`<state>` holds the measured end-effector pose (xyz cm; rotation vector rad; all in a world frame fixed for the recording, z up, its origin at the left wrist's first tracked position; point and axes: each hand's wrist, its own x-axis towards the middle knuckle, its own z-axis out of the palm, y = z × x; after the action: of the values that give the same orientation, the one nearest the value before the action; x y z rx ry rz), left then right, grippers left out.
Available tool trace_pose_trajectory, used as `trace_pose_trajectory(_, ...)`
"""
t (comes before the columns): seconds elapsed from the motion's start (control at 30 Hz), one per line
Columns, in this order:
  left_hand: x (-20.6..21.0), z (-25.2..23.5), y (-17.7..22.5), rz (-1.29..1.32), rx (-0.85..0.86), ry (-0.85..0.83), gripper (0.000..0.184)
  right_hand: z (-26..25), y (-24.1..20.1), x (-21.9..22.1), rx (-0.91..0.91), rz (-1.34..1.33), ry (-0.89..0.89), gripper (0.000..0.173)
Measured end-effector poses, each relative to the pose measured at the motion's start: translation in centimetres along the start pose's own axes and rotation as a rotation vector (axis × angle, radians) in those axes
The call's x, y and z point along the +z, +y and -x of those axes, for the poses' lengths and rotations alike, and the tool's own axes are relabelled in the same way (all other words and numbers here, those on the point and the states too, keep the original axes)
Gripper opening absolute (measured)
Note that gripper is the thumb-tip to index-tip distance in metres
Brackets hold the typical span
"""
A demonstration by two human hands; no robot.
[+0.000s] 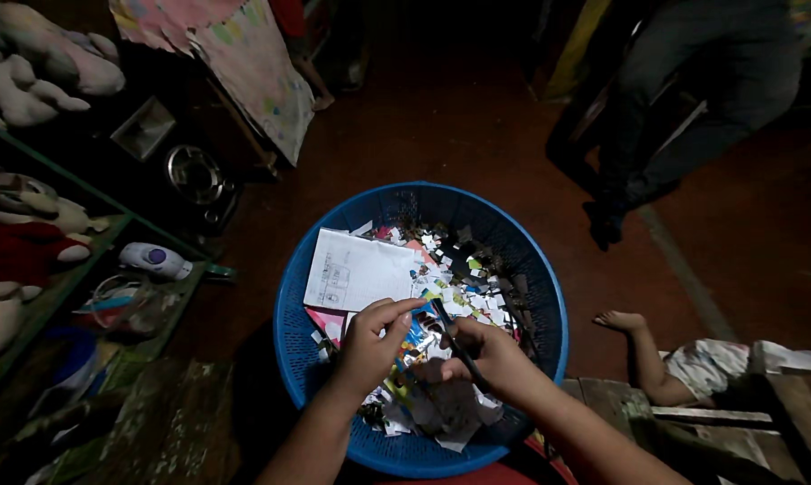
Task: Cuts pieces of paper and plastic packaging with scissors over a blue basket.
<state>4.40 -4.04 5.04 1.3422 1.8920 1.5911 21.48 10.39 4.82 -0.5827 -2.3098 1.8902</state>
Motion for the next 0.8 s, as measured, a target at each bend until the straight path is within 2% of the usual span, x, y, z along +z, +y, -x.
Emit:
trace_pose_trajectory(0.13,-0.02,0.00,0.13,0.007,0.002,-0.033,0.028,-0.06,-0.11,-0.04,0.024,0.002,0.006,0.060)
trace_pose_trajectory(0.33,0.02,-0.12,0.29,-0.013,-0.072,-0.039,0.027,-0.18,0.24,-0.07,-0.005,0.050,0.016,0.051)
trace_pose_trajectory(0.47,0.31,-0.25,-0.08,-0.127,-0.078,-0.031,0.040,-0.19,0.06,0.02,-0.001,0.210,0.021,0.049)
trace_pose_trajectory(0.63,0.40,-0.24,0.13,-0.239,-0.142,-0.128,0.034,-0.20,0.15,0.12,-0.004,0.271,0.042,0.051)
trace_pose_trajectory(0.8,0.40,-0.25,-0.02,-0.253,-0.079,-0.058,0.026,-0.19,0.17,0.20,-0.014,0.277,0.047,0.052)
